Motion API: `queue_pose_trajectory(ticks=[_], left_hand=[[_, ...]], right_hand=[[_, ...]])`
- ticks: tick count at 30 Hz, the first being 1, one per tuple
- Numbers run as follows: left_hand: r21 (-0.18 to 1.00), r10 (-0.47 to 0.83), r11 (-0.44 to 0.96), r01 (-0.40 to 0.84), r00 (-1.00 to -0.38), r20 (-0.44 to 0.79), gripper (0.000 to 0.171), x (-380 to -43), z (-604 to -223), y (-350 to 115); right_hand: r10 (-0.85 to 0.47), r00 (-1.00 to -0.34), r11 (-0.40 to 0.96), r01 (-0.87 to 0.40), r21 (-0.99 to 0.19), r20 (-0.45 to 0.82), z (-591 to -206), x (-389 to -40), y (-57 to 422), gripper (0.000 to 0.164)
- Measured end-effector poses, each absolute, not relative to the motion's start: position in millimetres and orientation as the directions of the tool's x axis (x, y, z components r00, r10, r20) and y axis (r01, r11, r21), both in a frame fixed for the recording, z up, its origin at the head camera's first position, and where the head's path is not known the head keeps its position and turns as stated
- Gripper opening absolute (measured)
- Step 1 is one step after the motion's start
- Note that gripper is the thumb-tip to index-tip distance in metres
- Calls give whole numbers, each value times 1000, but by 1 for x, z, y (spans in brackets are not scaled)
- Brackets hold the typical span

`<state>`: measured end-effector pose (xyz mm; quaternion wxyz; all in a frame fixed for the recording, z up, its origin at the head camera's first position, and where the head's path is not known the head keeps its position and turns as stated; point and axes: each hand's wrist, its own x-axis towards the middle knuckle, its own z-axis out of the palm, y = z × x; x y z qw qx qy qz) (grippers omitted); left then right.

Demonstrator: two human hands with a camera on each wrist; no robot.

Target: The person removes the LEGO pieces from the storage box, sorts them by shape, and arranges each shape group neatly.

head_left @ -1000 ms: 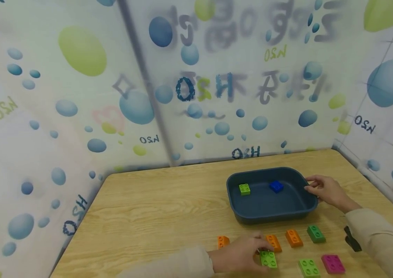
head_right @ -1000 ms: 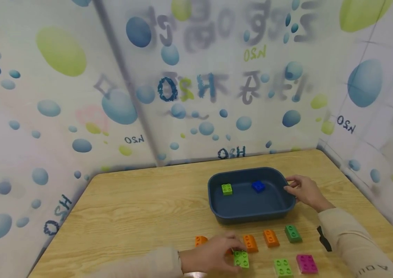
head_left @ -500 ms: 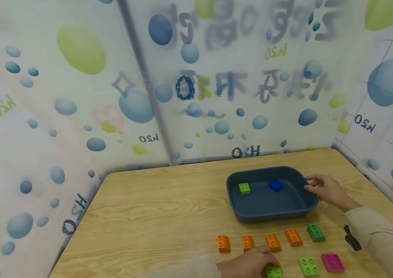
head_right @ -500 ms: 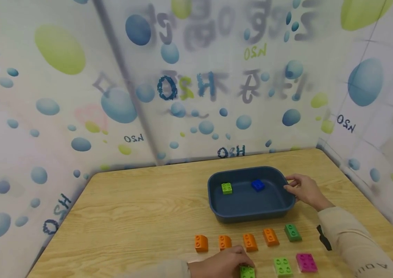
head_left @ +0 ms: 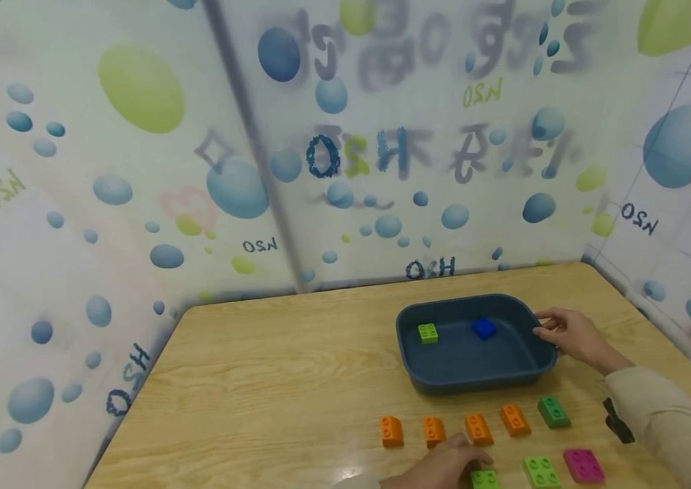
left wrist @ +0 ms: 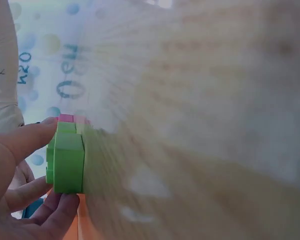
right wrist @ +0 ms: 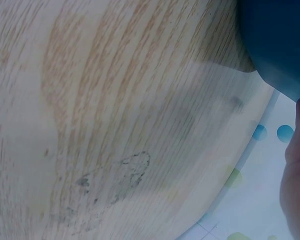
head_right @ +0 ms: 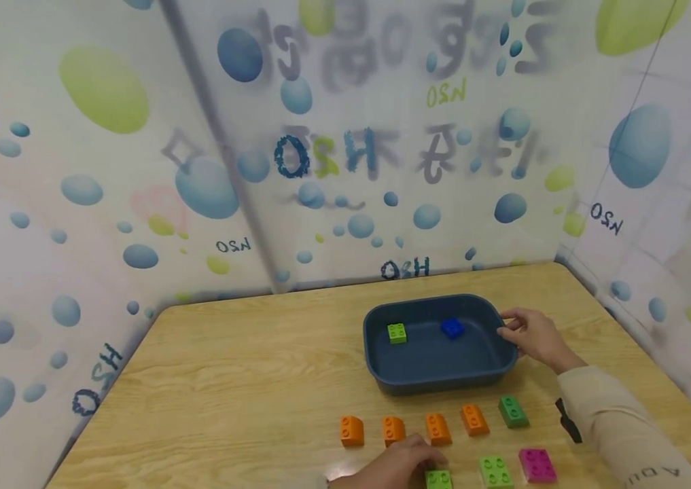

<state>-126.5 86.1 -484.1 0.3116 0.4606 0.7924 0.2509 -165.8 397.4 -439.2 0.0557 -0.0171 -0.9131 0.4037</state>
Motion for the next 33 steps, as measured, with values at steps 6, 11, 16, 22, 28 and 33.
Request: queue_pose_trajectory(ticks=[6, 11, 16, 22, 28, 33], left_hand=[[746, 850, 488, 453, -441, -288, 35, -120, -472, 86], [758, 854, 473, 449, -445, -269, 32, -120, -474, 88], [783, 852, 456, 423, -463, -246, 32, -124, -496, 96], [755, 848, 462, 465, -481, -222, 34, -129, -523, 105], [777, 836, 473, 416, -490, -246, 32, -122, -497, 102], [783, 825, 482, 393, -503, -256, 30, -115, -471, 99]], right_hand=[[74, -993, 666, -17, -745, 89, -439, -167, 399, 41], [79, -994, 663, -7, -749, 79, -440, -166, 399, 41], [74, -994, 661, -14, -750, 84, -439, -167, 399, 41], [77, -994, 667, -10, -745, 82, -438, -166, 398, 41], [78, -994, 669, -6, -744, 78, -439, -166, 398, 41], [72, -994, 677, -16, -735, 87, -437, -168, 400, 42]])
